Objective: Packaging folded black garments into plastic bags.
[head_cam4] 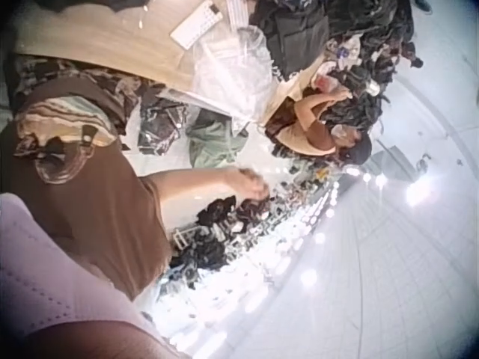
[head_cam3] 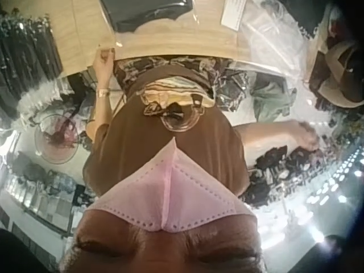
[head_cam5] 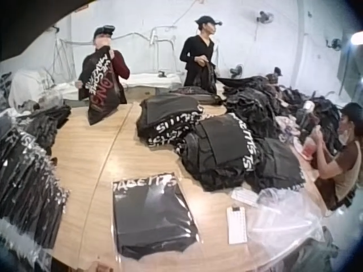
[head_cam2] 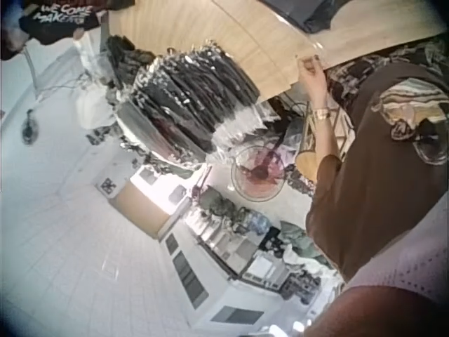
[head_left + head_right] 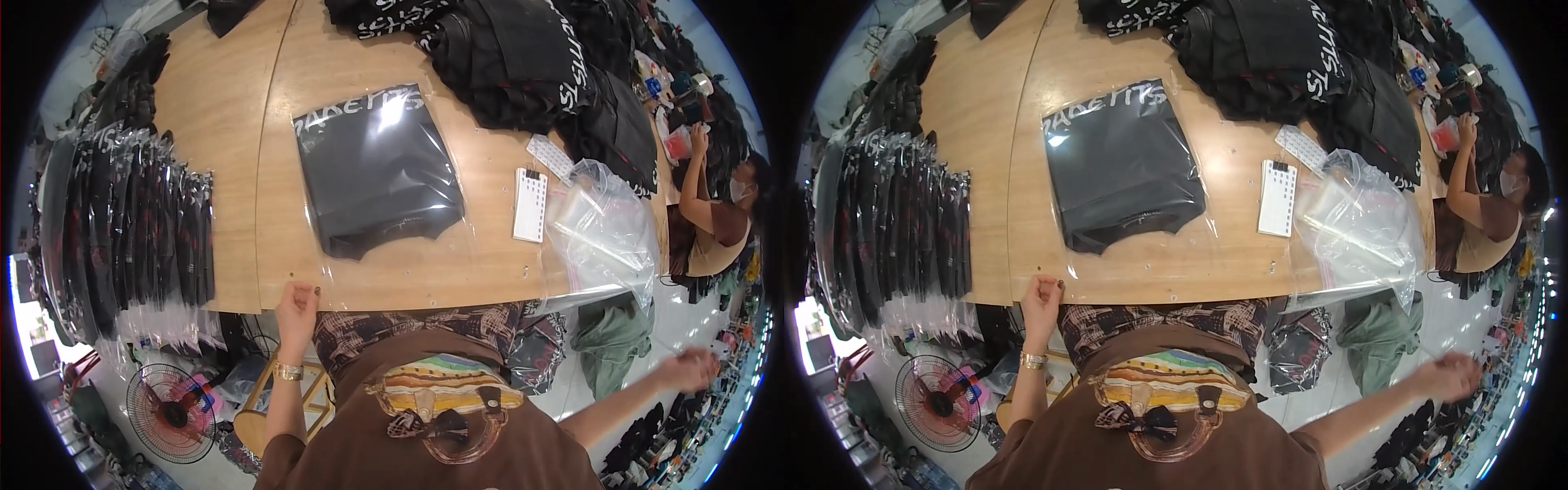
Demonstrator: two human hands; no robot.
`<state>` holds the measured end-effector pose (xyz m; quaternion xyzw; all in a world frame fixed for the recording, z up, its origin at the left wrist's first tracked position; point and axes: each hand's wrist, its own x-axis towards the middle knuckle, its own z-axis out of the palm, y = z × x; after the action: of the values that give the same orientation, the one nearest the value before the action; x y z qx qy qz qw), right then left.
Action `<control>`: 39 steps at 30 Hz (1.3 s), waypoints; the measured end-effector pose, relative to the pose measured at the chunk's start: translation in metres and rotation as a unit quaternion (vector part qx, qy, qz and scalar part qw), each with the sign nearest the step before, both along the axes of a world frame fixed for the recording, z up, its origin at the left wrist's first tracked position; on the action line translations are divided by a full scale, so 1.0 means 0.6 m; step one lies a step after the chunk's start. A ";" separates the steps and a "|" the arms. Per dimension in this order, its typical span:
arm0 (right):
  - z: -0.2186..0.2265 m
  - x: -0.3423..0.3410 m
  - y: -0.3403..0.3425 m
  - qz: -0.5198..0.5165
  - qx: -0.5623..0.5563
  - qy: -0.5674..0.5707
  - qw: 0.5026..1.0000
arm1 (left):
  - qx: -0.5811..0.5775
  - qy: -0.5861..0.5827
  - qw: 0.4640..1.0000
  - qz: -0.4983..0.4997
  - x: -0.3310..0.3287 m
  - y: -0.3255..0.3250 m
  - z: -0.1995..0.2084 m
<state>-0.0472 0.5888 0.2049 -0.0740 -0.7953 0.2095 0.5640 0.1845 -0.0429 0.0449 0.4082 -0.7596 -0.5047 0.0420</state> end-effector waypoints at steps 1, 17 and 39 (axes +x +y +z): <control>-0.045 -0.013 -0.088 0.210 -0.273 -0.041 0.938 | -0.117 -0.033 0.992 -0.016 -0.008 -0.002 0.000; -0.309 -0.082 -0.553 0.608 0.371 -0.268 0.649 | -0.469 0.189 0.765 -0.400 -0.054 -0.064 -0.029; -0.295 -0.092 -0.573 0.662 0.186 -0.427 0.587 | 0.000 0.091 0.984 -0.154 -0.056 -0.074 -0.024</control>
<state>-0.1022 0.2451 0.0276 0.4988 -0.7957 0.3166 -0.1336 0.1512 -0.0871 0.0304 0.2387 -0.8065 -0.5400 0.0331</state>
